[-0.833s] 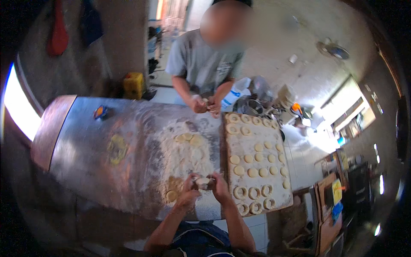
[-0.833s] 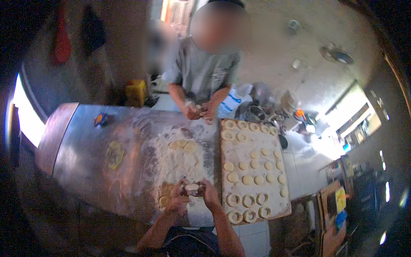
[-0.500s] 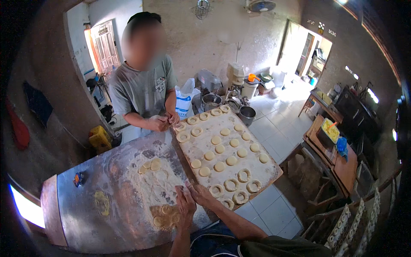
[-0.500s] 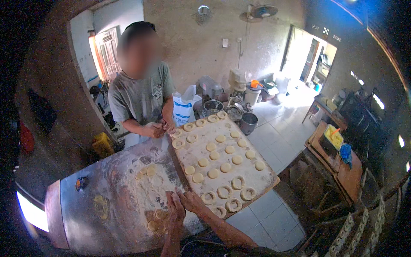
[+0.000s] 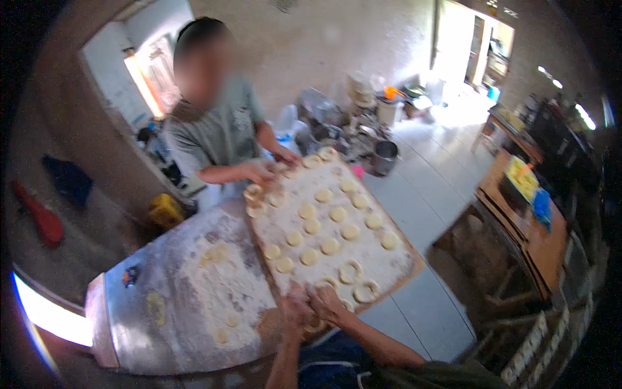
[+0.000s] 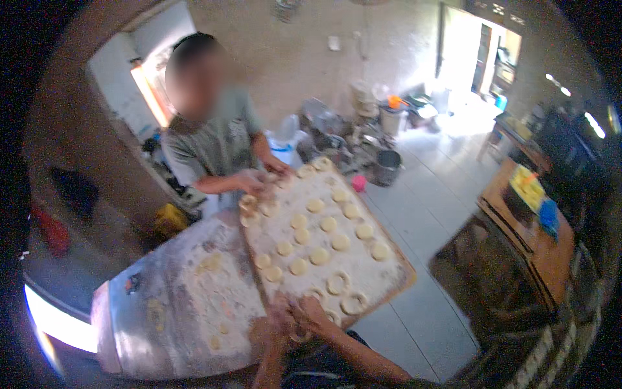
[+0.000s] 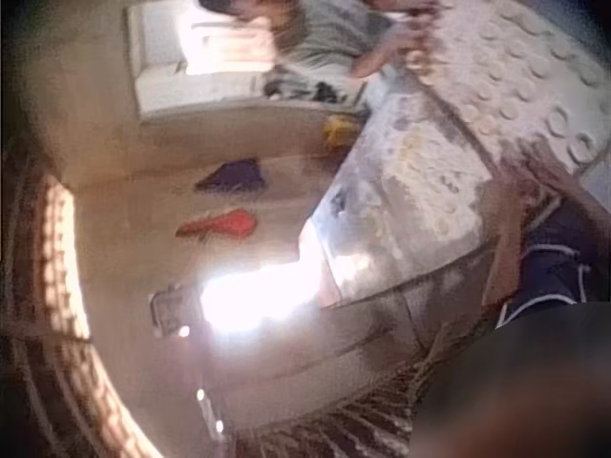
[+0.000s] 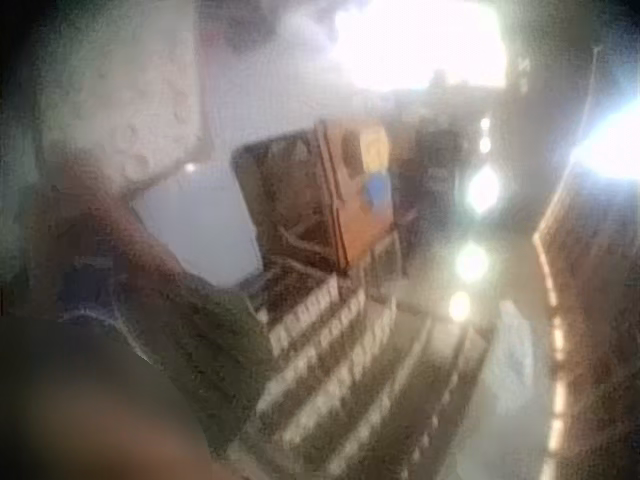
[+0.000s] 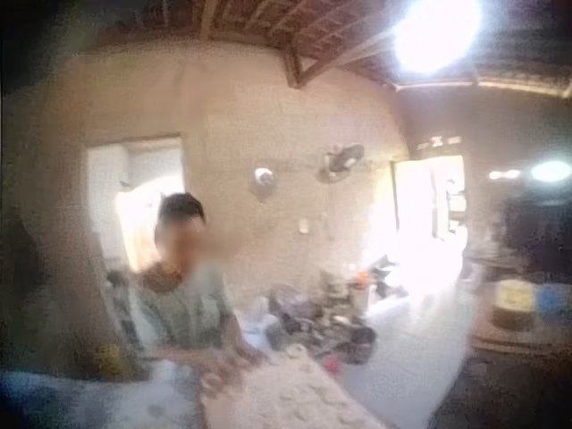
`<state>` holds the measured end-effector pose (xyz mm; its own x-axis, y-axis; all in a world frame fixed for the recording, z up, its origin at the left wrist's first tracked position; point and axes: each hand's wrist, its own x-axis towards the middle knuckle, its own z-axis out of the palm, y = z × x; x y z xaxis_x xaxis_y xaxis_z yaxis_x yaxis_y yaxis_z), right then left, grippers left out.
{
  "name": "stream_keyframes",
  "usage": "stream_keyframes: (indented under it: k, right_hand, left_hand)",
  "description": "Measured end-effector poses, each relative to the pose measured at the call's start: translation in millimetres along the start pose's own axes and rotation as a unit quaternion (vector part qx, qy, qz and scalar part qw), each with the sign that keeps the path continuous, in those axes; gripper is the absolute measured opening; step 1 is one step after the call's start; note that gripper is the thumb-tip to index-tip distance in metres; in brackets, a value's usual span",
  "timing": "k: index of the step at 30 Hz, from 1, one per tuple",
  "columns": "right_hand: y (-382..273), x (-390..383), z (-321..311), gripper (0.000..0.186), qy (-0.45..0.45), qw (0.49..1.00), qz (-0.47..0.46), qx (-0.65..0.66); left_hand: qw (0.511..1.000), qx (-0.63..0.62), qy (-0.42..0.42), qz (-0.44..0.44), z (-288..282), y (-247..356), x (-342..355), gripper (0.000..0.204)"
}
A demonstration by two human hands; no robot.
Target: The person shapes small dough pieces into ring shapes by hand and places them on a wooden board. Another person works alongside, performing the same task. The shaped dough pieces are arranged in rows on the board.
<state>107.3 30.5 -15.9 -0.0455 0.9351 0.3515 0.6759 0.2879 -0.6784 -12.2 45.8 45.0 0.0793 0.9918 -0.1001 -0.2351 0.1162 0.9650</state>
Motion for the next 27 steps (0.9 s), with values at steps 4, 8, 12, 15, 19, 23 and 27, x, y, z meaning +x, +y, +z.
stream_keyframes:
  k: [4,8,12,15,19,23,27]
  right_hand:
    - [-27.1,18.2,-52.8,0.042,-0.006,0.978,0.082,0.19]
    - [23.4,-6.8,-52.3,0.027,-0.053,0.994,0.041,0.089]
    - [-1.3,-15.3,-94.4,0.023,0.032,0.985,0.053,0.161]
    - [10.6,-23.1,-128.5,0.021,0.098,0.987,0.022,0.123]
    - [34.7,-61.6,-130.8,0.046,0.176,0.984,0.01,-0.04]
    - [31.5,-75.4,-165.5,0.053,0.14,0.963,0.157,0.167]
    - [29.3,-72.8,-202.0,0.026,0.126,0.946,0.206,0.215]
  left_hand:
    - [0.996,0.061,0.024,0.052,11.5,-31.3,8.6,0.038]
    - [0.935,0.298,-0.038,0.191,15.4,-61.2,9.9,0.037]
    - [0.873,0.33,0.011,0.359,37.5,-92.3,8.9,0.037]
    - [0.95,0.209,-0.02,0.231,81.8,-89.2,3.4,0.035]
    - [0.854,0.401,-0.256,0.211,108.5,-90.0,10.2,0.025]
    - [0.943,0.203,-0.264,0.015,141.1,-51.4,-10.6,0.029]
    - [0.867,0.362,-0.162,0.302,161.1,-70.1,-2.4,0.029]
